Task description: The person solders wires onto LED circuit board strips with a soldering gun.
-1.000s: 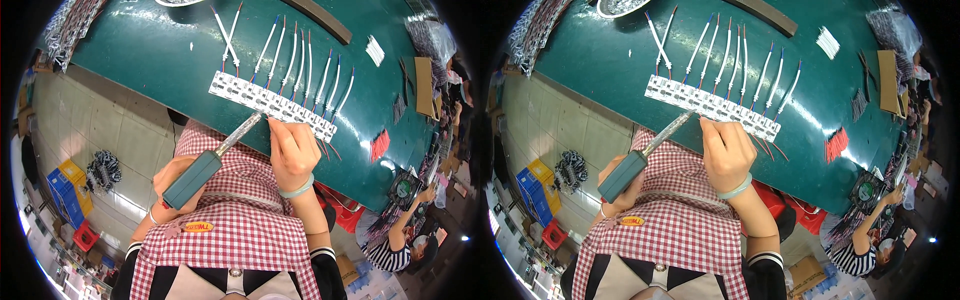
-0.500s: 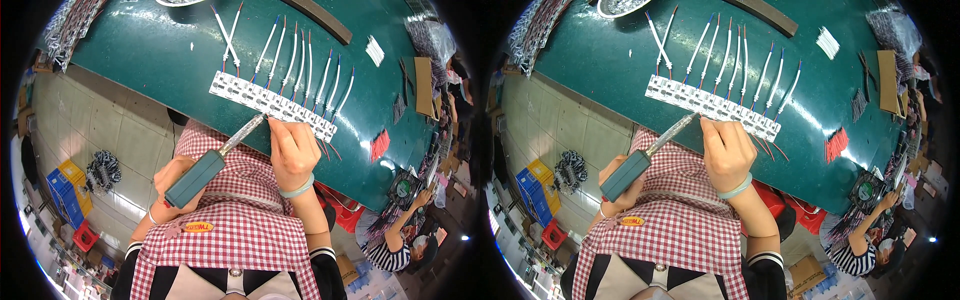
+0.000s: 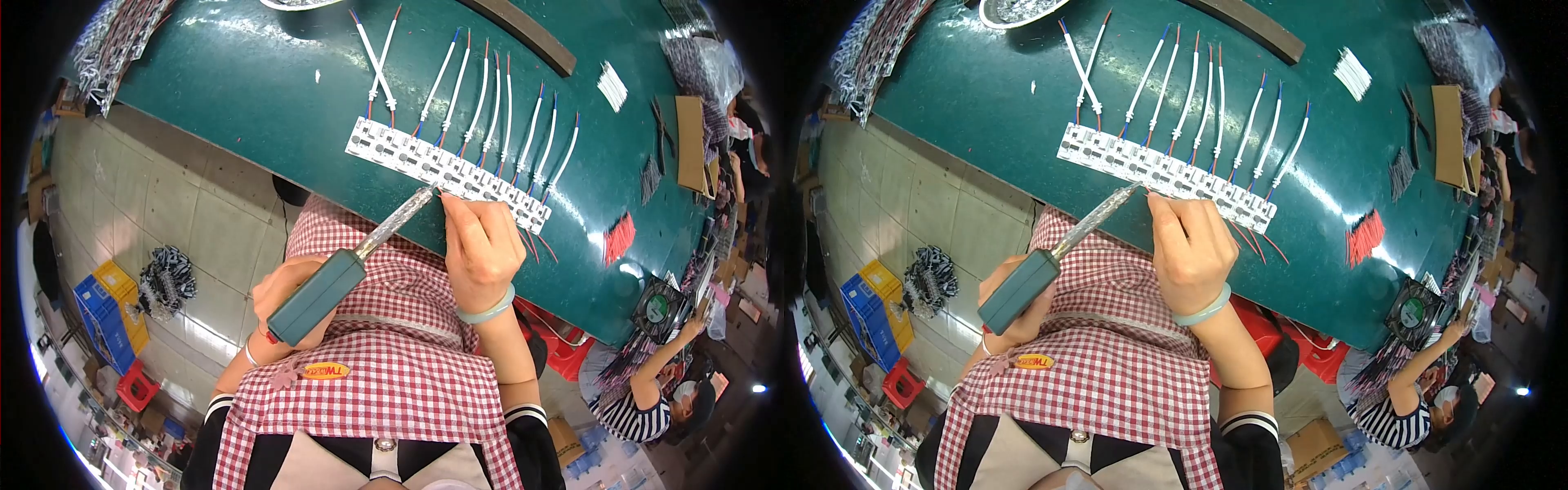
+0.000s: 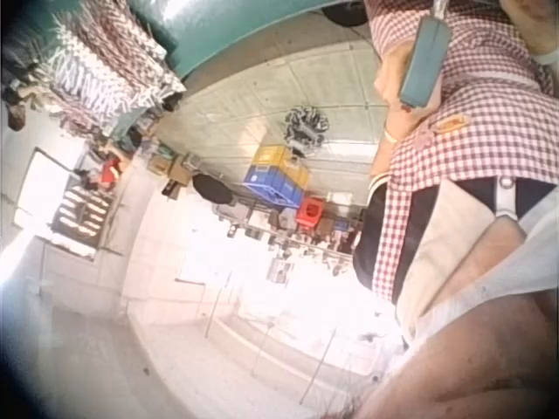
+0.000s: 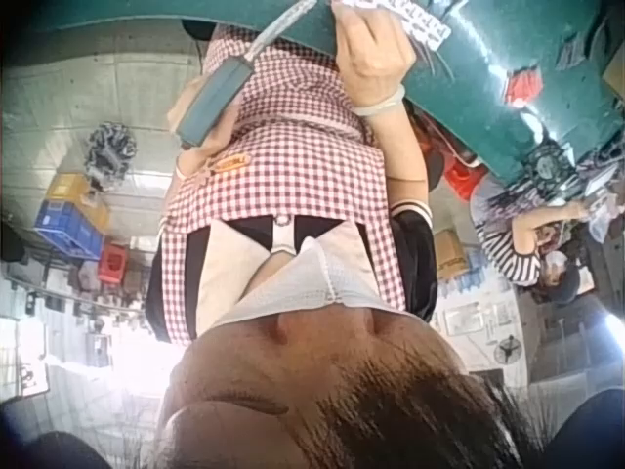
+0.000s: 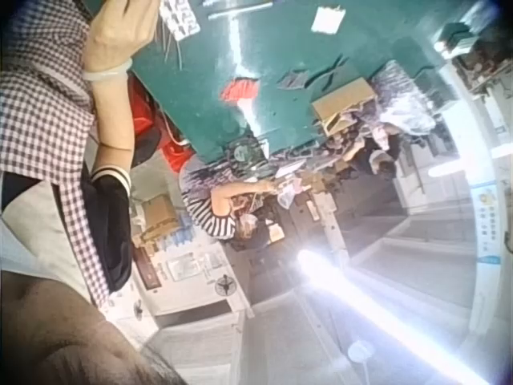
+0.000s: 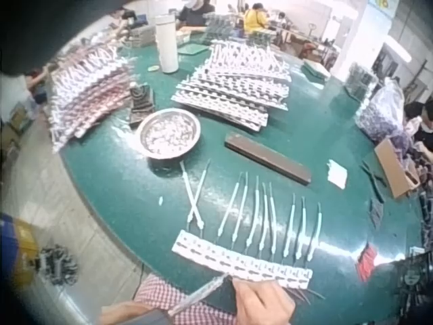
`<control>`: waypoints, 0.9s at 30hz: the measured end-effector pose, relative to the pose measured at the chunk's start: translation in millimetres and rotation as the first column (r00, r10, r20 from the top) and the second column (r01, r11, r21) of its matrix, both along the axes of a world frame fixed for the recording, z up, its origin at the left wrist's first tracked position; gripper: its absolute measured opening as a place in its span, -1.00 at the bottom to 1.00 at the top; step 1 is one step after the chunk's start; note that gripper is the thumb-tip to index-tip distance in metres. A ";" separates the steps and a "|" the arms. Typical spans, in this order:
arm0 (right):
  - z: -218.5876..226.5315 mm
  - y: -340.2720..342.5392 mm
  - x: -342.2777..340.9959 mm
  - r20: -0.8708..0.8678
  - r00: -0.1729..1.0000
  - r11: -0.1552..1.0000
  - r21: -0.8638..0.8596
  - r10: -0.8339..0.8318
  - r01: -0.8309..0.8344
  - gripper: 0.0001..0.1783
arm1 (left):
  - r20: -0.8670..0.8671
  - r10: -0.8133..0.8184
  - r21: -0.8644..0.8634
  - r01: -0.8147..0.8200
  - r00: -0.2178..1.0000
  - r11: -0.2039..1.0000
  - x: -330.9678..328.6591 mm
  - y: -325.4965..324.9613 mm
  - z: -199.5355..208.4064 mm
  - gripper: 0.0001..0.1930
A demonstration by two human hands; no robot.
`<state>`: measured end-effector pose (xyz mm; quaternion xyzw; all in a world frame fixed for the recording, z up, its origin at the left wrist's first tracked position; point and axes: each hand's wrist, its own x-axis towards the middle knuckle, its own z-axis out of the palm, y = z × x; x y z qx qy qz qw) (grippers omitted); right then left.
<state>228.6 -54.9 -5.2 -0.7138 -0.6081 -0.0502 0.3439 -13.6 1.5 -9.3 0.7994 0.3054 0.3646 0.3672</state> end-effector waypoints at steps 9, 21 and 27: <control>1.8 -0.1 -0.3 -0.029 0.999 1.000 -0.014 -0.013 0.013 -0.72 | -0.056 -0.054 0.011 0.055 0.997 0.998 2.7 5.2 4.1 -0.85; 1.8 0.4 -0.4 -0.032 0.999 1.000 -0.017 -0.013 0.012 -0.72 | -0.076 -0.029 -0.039 0.026 0.997 0.999 -10.1 2.0 10.4 -0.75; 12.5 6.8 -5.5 -0.019 0.999 0.999 0.037 -0.028 0.028 -0.72 | -0.109 0.017 -0.090 -0.027 0.994 0.996 -17.7 -0.4 7.0 -0.72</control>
